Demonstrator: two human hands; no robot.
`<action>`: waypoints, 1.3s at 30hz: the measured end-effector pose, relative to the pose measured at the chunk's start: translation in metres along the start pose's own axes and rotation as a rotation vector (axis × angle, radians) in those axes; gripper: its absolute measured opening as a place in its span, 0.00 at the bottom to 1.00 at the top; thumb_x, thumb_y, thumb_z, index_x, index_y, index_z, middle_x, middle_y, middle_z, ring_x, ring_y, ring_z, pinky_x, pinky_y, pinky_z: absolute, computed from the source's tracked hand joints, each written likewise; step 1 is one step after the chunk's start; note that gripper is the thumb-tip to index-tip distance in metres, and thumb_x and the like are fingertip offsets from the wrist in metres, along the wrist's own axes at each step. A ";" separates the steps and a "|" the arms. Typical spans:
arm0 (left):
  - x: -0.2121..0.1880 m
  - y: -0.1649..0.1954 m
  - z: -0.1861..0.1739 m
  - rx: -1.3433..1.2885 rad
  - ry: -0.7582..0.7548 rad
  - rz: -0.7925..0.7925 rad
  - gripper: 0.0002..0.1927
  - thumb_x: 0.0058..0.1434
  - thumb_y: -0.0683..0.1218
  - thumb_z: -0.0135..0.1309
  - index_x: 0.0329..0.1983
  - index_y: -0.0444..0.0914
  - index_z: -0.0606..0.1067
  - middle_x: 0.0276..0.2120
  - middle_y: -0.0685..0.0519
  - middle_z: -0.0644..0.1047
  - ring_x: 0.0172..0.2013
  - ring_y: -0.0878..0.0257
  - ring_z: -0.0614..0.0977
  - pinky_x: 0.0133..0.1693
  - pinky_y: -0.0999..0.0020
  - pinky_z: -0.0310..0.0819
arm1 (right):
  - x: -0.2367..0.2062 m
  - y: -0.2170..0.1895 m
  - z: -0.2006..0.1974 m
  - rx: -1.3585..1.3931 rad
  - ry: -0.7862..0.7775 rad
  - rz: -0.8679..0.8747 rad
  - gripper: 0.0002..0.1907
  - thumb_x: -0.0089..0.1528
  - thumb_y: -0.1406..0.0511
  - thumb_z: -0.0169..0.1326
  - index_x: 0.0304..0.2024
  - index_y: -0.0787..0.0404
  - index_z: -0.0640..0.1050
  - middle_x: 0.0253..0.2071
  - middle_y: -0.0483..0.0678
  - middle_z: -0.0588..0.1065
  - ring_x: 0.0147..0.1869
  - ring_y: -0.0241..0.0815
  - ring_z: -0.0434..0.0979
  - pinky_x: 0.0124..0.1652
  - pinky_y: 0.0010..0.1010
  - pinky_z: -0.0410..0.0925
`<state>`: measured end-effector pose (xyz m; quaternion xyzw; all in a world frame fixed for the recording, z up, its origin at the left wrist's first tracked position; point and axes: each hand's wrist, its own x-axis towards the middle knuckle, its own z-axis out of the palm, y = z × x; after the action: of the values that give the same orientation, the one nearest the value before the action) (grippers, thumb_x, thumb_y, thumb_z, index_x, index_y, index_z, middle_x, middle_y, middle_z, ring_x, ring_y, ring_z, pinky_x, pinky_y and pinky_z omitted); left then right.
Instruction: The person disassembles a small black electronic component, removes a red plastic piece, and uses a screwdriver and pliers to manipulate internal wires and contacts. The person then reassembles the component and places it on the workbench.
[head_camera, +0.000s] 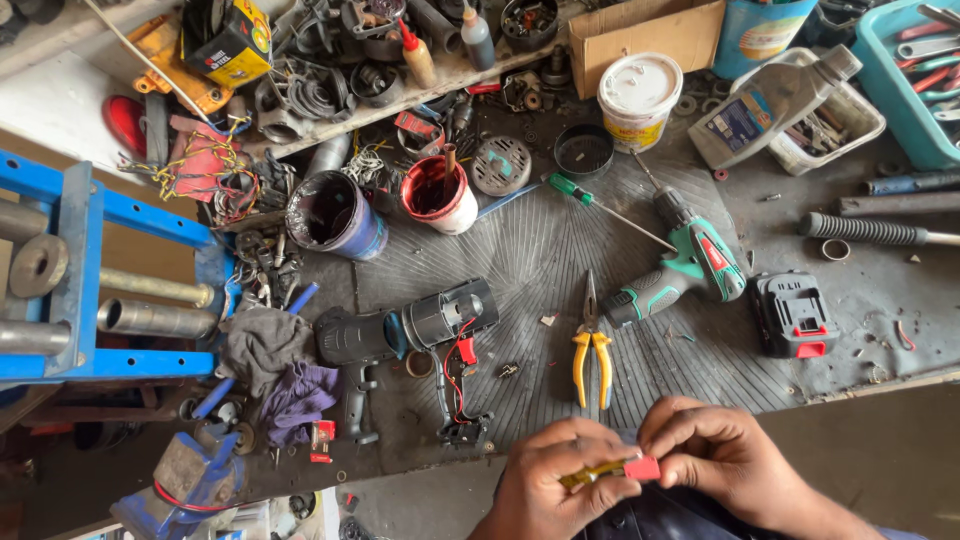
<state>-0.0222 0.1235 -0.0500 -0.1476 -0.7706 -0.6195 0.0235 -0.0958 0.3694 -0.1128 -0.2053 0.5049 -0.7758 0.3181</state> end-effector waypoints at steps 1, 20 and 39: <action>-0.002 -0.002 0.001 0.003 -0.017 0.000 0.16 0.65 0.49 0.67 0.50 0.35 0.82 0.43 0.48 0.82 0.41 0.62 0.86 0.41 0.69 0.81 | 0.000 0.001 -0.001 0.008 -0.034 0.023 0.09 0.58 0.71 0.66 0.39 0.71 0.83 0.43 0.55 0.78 0.44 0.43 0.78 0.43 0.33 0.73; -0.003 -0.005 -0.005 0.052 -0.299 0.120 0.15 0.67 0.41 0.66 0.45 0.34 0.70 0.35 0.48 0.77 0.34 0.55 0.86 0.35 0.63 0.81 | 0.011 0.022 -0.003 0.058 -0.275 0.259 0.06 0.61 0.74 0.65 0.29 0.68 0.81 0.27 0.47 0.78 0.32 0.35 0.76 0.35 0.26 0.70; 0.000 -0.014 0.003 0.219 -0.192 0.031 0.18 0.68 0.43 0.64 0.37 0.36 0.63 0.28 0.44 0.72 0.30 0.44 0.81 0.32 0.50 0.73 | 0.008 0.038 -0.009 0.101 -0.161 0.322 0.10 0.58 0.69 0.68 0.30 0.67 0.78 0.32 0.46 0.78 0.36 0.34 0.76 0.38 0.27 0.71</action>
<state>-0.0251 0.1237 -0.0642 -0.2147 -0.8300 -0.5142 -0.0249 -0.0960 0.3586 -0.1512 -0.1670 0.4644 -0.7203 0.4875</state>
